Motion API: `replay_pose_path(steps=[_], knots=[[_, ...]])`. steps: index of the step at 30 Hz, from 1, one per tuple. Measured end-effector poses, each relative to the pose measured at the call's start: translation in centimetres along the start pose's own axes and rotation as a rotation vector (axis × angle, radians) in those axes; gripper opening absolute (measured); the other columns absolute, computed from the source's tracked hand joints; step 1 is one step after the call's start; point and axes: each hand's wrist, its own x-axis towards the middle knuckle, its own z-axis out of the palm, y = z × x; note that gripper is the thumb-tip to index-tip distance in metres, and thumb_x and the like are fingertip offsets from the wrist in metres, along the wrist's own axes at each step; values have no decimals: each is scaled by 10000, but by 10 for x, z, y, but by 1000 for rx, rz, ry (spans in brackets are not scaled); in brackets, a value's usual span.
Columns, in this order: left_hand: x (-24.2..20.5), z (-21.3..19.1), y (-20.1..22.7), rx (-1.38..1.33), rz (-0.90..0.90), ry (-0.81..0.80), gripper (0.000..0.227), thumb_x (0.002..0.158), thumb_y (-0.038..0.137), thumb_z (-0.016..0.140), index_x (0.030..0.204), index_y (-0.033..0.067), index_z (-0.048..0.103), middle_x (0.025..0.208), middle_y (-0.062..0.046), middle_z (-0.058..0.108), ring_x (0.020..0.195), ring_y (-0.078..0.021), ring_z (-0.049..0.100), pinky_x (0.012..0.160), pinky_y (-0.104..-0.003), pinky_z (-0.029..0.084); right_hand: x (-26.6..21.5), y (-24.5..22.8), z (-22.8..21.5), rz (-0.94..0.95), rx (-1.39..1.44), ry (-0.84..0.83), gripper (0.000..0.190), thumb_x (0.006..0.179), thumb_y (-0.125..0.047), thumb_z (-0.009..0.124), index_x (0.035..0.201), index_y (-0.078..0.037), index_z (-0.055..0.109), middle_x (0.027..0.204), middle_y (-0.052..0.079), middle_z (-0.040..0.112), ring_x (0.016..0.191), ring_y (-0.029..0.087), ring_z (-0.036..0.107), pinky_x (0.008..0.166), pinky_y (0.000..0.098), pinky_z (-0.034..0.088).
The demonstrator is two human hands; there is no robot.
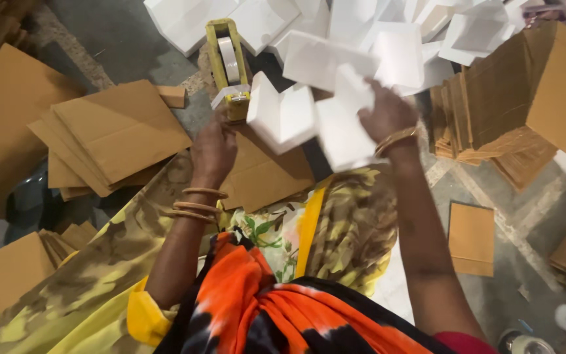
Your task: The person sits on the floor and assembles small cardboard boxes by inserting white foam inserts into the box base and folding the flaps closed. The person uses a tape dispenser to seal the boxes.
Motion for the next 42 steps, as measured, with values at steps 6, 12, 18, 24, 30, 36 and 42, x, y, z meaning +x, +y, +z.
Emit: replay_pose_path(steps=[6,12,18,24,30,36,42], knots=[[9,9,-20,-279,-136,-66,431,980,350,644,1317,84,611,1022,-116,755,898,-246,730,777,-400,555,7,12,-43,-104,172,266,521,867,-176,674,1384,-151,624,1281,188,673,1163,397,624,986,494,475],[27,19,2,-515,-367,-144,473,992,474,612,1255,84,659,969,-83,749,882,-233,726,775,-384,555,-14,34,-35,-136,215,220,486,859,-149,683,1344,-124,654,1289,180,680,1184,394,621,1022,484,465],[36,21,22,22,172,87,683,880,278,816,1444,85,483,1448,-179,522,1292,-356,538,1036,-449,488,-10,74,-32,-247,324,215,487,865,-101,715,1350,-100,671,1291,179,682,1207,365,638,1050,447,486],[113,47,29,236,368,94,918,729,245,856,1489,27,389,1498,-227,423,1430,-395,379,1181,-495,310,47,101,-48,-129,564,374,494,885,-92,723,1374,-55,660,1301,146,708,1261,281,670,1106,404,524],[128,58,43,376,484,110,547,745,99,802,1263,106,625,1198,-106,613,1216,-305,554,1088,-513,391,83,90,-17,-281,73,746,750,991,-284,756,1563,-36,339,1375,265,606,1275,336,597,1100,388,494],[25,61,72,256,775,2,379,838,127,668,1217,140,660,1035,-84,569,923,-262,566,775,-408,452,43,36,40,-133,1033,-163,905,976,-702,524,1581,-44,382,1060,91,711,920,140,698,777,262,575],[-70,63,50,432,975,1,252,908,216,603,1140,115,597,1013,-44,531,923,-198,538,757,-347,420,-16,4,59,-14,1085,-436,749,930,-447,685,1541,-52,509,1066,126,612,824,189,633,697,297,535]])
